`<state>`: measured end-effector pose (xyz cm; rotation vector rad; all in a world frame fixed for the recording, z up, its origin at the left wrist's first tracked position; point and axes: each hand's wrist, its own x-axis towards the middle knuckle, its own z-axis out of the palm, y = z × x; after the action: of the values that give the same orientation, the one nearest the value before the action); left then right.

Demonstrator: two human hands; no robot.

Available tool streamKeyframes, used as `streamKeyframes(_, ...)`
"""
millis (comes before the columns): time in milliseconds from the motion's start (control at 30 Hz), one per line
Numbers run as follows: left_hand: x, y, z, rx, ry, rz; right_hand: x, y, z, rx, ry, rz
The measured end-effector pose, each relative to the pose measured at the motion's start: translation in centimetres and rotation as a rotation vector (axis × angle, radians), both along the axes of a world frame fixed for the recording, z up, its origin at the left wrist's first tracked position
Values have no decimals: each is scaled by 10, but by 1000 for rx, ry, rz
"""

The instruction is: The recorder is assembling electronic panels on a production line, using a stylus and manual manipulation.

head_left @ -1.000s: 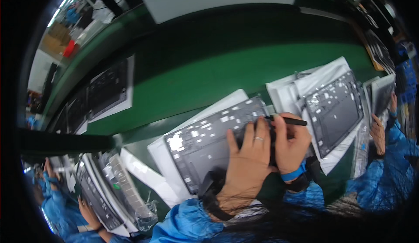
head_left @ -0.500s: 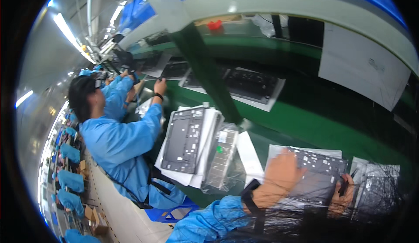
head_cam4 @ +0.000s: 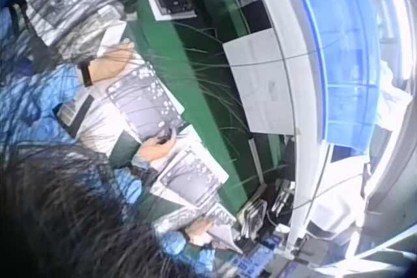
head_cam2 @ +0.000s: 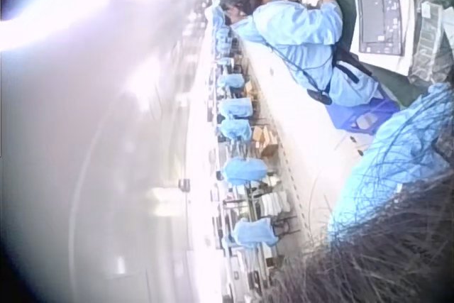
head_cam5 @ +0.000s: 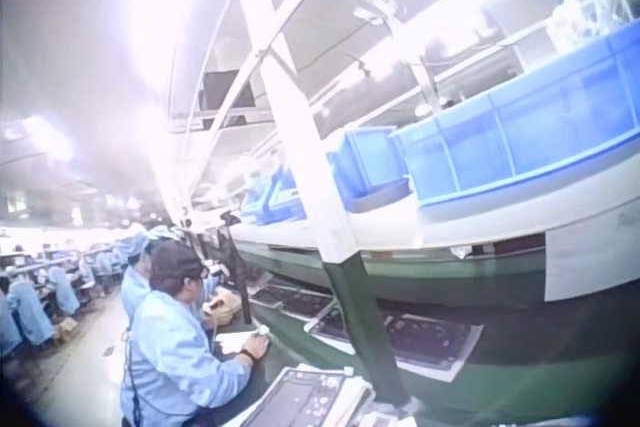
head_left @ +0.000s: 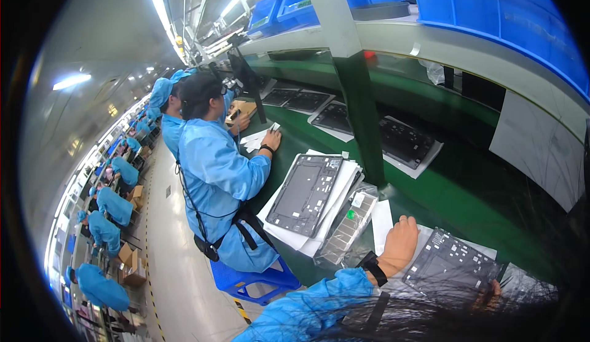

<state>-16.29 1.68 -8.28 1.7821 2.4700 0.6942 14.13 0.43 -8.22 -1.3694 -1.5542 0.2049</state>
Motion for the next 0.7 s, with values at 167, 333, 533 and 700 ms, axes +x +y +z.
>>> streamKeyframes(167, 0, 11, -6, 114, 59, -96, -7, -19, 17, -100, -80, -120)
streamKeyframes(333, 11, 39, 14, 123, -689, -192, 20, 25, -20, 690, -110, 94)
streamKeyframes(533, -14, 67, 23, -357, -1175, -378, 14, -8, -30, -257, 198, -189)
streamKeyframes(700, -1, 103, 32, -326, -1354, -279, 3, -11, -25, -240, 596, -92)
